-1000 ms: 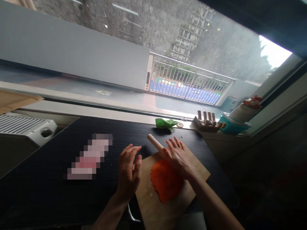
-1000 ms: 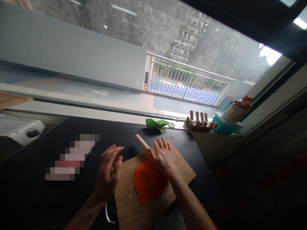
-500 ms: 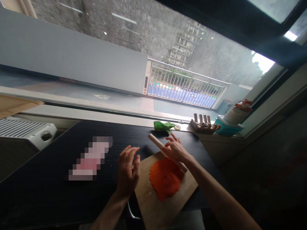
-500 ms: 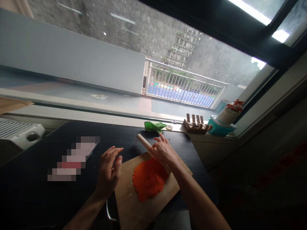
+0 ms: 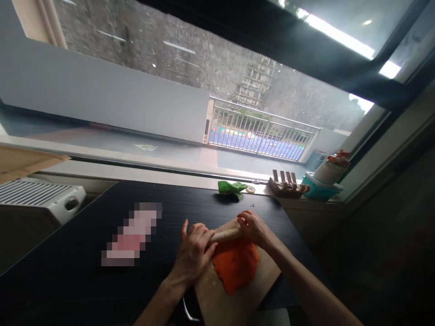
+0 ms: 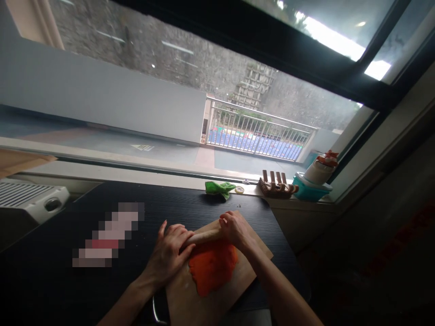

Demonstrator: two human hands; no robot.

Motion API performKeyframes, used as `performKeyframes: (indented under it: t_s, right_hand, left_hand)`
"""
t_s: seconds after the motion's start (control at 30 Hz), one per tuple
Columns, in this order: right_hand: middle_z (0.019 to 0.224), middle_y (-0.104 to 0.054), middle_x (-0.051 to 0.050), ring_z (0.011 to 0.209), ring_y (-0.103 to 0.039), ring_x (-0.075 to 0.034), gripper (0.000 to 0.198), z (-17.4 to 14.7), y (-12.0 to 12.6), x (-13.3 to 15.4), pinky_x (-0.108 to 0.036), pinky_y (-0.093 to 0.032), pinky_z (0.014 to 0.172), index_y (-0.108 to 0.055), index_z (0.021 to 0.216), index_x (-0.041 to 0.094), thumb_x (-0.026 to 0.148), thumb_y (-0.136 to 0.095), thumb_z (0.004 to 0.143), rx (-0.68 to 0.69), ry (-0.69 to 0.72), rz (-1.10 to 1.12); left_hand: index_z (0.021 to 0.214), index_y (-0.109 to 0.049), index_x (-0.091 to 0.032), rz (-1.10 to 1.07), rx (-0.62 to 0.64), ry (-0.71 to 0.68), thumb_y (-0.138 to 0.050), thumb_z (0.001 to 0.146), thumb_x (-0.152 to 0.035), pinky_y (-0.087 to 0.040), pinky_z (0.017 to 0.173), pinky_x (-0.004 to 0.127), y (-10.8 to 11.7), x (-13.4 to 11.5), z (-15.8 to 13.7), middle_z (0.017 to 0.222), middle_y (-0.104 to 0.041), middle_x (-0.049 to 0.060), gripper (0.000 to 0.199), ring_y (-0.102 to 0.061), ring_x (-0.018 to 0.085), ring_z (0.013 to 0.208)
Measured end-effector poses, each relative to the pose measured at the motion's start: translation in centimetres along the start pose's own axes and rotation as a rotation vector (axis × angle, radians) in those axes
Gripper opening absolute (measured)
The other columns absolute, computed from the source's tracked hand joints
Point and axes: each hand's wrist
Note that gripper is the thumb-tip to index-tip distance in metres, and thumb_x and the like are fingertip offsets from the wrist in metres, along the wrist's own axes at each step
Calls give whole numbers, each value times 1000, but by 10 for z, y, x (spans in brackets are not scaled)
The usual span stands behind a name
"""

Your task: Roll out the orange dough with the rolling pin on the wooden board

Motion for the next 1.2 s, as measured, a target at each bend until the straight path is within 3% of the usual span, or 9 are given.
performKeyframes:
  t_s: [0.1, 0.23, 0.43, 0.67, 0.87, 1.07, 1.2]
  right_hand:
    - [104, -64, -2, 94, -60, -15, 24, -10, 2, 6, -24, -43, 83, -65, 101, 24, 26, -43, 92, 3, 20, 14]
    - [111, -61, -2, 96, -59, -15, 26, -20, -8, 15, -26, -43, 85, -61, 109, 24, 30, -41, 92, -20, 29, 63]
    - [111, -60, -6, 103, -54, -19, 29, 4, -27, 24, -33, -41, 92, -60, 107, 21, 33, -37, 95, -107, -76, 39]
    - [120, -57, -3, 126, -37, -23, 28, -15, -31, 35, -41, -28, 106, -55, 117, 26, 36, -42, 93, -39, 145, -4]
    - [126, -54, -8, 128, -36, -24, 35, 17, -37, 34, -43, -31, 104, -53, 120, 20, 39, -38, 95, -79, 13, -88]
    - [136, -48, -3, 134, -28, -24, 38, -29, -34, 35, -44, -26, 108, -50, 127, 26, 39, -36, 94, -22, 51, -153]
    - [135, -48, -6, 136, -25, -27, 41, 2, -36, 35, -48, -24, 108, -50, 128, 22, 40, -34, 95, 35, -64, -152]
  left_hand:
    - [95, -61, -27, -10, 41, -58, -51, 84, -19, -21, 106, 61, 15, -11, -6, 89, -64, 0, 17, -57, 20, 96]
    - [111, -58, -31, -10, 75, -112, -54, 85, -27, -28, 103, 61, 18, -15, -24, 105, -63, 2, 26, -54, 24, 108]
    - [118, -55, -30, 55, -104, -66, -55, 85, -28, -32, 102, 55, -4, -2, -40, 107, -62, 3, 33, -53, 25, 112]
    - [115, -57, -28, 65, -147, -104, -61, 80, -26, -24, 107, 51, -6, -1, -44, 106, -62, 2, 35, -50, 25, 116]
    - [116, -56, -26, 34, -233, 25, -55, 84, -20, -28, 105, 49, -9, -1, -41, 103, -63, 2, 33, -51, 23, 113]
    - [111, -59, -27, -5, -202, -42, -62, 81, -26, -24, 109, 49, -7, -3, -46, 100, -64, 1, 30, -52, 23, 113]
    - [116, -56, -27, -20, -201, 74, -54, 84, -20, -30, 104, 52, -7, -6, -43, 103, -63, 2, 33, -51, 23, 113]
Point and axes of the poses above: each hand's wrist, its own z-axis towards the middle knuckle, its own y-axis out of the back of the hand, x = y × z
